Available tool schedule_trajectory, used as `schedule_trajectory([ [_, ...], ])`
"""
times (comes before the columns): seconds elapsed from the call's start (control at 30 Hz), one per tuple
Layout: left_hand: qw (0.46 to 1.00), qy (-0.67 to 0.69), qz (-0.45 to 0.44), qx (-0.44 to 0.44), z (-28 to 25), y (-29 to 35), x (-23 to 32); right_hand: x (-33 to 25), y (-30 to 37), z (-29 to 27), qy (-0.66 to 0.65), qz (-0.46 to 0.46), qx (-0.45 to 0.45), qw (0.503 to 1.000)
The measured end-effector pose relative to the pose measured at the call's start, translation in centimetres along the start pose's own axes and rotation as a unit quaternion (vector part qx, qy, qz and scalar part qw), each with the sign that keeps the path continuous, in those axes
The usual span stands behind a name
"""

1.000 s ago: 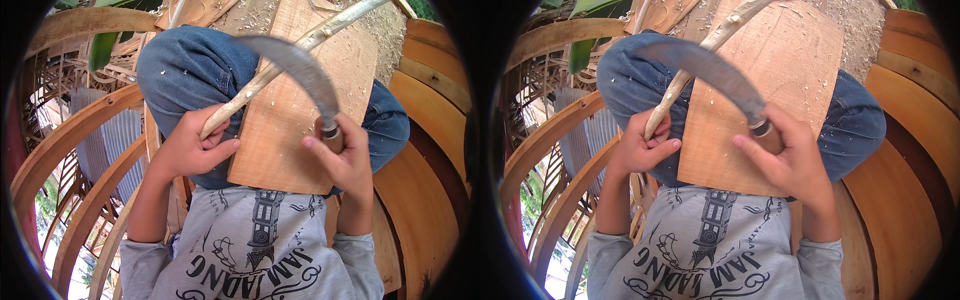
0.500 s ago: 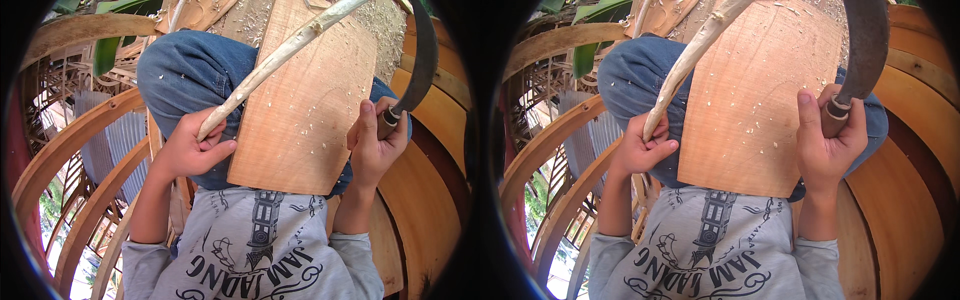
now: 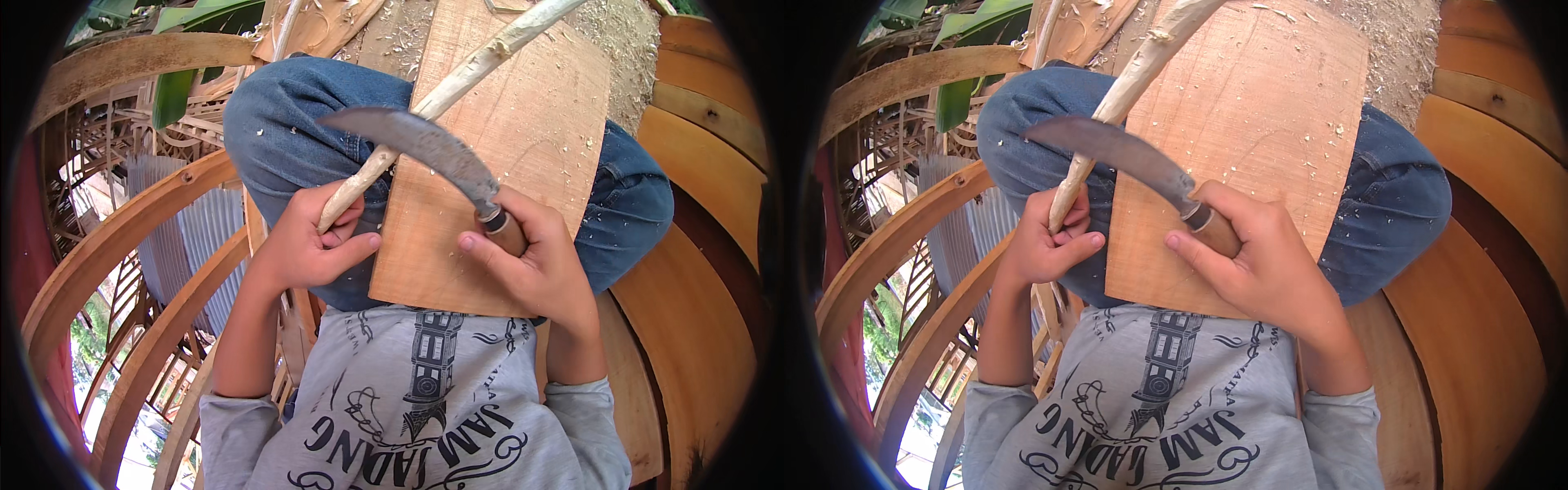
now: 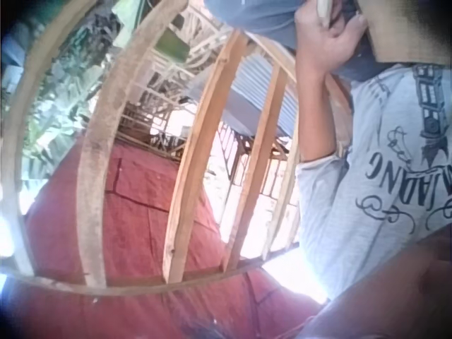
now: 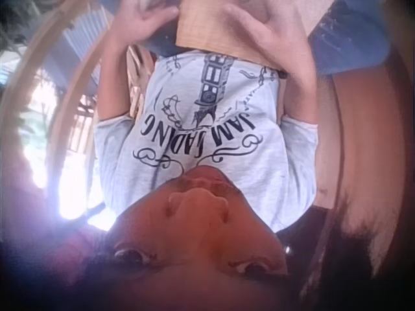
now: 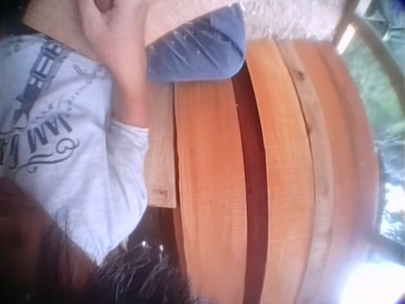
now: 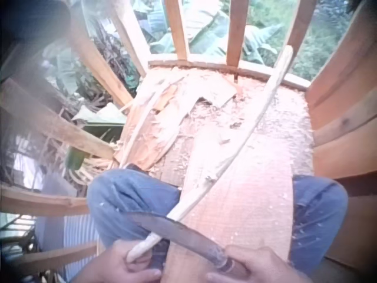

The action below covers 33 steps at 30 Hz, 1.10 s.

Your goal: The person sits cross-legged and uses a curved blade to shave and smooth a long wooden stick held against a flat wooden board on their lap. They repeatedly rotate the stick and scrape its surface to remove bark and smooth the wood.

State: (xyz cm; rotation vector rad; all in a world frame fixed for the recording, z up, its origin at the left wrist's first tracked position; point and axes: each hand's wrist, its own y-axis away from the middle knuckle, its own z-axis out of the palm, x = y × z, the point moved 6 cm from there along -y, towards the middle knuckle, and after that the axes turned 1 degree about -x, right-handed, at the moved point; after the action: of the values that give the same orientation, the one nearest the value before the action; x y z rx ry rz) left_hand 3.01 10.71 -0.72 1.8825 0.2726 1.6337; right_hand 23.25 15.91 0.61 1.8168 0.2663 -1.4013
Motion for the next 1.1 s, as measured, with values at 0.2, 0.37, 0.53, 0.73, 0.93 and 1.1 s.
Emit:
schedule_trajectory([
  [0.2, 1.0, -0.002, 0.001, 0.001, 0.1, 0.0, 0.1, 0.1, 0.1, -1.1, -0.035, 0.002, 0.088, 0.996],
  [0.37, 1.0, -0.003, 0.005, -0.004, 0.0, 0.1, -0.2, 0.6, 1.9, -6.6, -0.348, -0.053, 0.405, 0.844],
  [0.53, 1.0, 0.007, 0.001, -0.011, 0.0, 0.0, -0.3, -0.1, 2.5, -3.4, -0.126, 0.006, 0.211, 0.969],
  [0.73, 0.999, -0.03, 0.027, 0.002, 0.1, 0.0, 0.4, -0.5, 1.1, -2.9, -0.131, 0.033, 0.171, 0.976],
  [0.93, 0.999, -0.042, 0.012, -0.001, -0.1, 0.1, -0.1, -0.3, 1.0, -2.4, -0.089, 0.052, 0.149, 0.983],
  [1.1, 1.0, -0.001, 0.013, -0.003, -0.1, -0.1, 0.0, -0.5, 1.8, -3.9, 0.091, -0.097, 0.353, 0.926],
])
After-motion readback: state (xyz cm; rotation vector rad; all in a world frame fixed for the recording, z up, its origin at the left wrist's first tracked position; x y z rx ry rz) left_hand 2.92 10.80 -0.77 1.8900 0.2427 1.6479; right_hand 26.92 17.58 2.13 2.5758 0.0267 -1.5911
